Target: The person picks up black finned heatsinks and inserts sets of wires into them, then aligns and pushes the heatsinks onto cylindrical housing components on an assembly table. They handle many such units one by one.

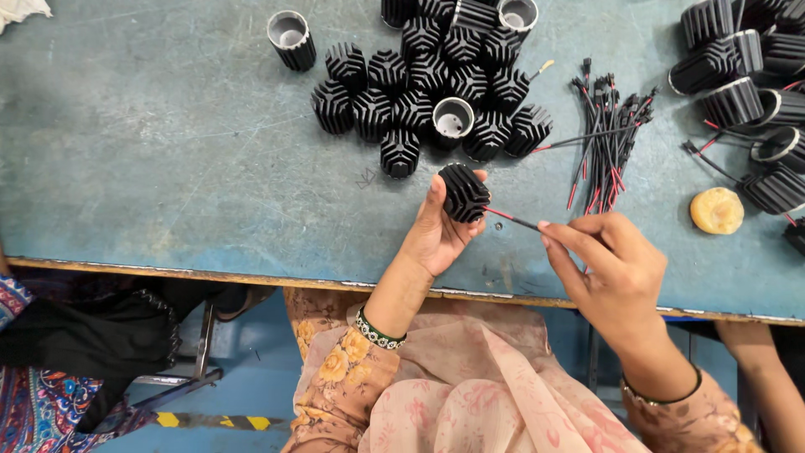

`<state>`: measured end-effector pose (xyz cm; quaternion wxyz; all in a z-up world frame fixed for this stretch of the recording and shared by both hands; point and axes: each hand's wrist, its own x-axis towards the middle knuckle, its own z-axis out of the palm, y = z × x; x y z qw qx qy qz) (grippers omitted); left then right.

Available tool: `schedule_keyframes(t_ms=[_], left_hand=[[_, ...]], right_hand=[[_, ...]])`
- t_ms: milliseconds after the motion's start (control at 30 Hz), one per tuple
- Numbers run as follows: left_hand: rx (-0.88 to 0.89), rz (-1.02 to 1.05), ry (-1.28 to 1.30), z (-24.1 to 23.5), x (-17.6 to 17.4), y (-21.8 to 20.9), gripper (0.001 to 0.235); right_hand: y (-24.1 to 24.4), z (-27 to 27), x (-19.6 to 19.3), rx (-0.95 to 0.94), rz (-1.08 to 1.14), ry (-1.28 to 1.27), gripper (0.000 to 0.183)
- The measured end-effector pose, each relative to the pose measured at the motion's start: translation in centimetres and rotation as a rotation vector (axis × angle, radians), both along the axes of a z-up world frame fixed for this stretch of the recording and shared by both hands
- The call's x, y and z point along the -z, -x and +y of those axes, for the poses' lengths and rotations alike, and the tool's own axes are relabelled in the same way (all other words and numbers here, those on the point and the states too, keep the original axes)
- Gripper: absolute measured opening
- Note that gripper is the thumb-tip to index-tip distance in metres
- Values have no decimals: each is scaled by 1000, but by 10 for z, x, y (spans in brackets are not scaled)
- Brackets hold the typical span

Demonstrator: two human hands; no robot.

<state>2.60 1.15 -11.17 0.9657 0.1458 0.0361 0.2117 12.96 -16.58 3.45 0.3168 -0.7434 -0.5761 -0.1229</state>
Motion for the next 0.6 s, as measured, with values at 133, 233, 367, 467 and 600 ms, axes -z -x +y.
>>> schedule_keyframes(t_ms=[133,233,367,467,600], left_hand=[[6,17,-9,1,2,-1,75],[10,44,5,2,4,-2,75],[0,43,10,3,5,-2,75],[7,52,31,4,5,-3,76],[14,44,31,4,5,-1,76]], right_hand=[[-5,7,-18,-39,-187,83,19],[-9,14,-37,-99,-342,144,17],[-7,26,-55,-175,-471,187,14],[-5,29,-62,-185,-532,212,10],[-7,33,-66,-241,-586,295,9]])
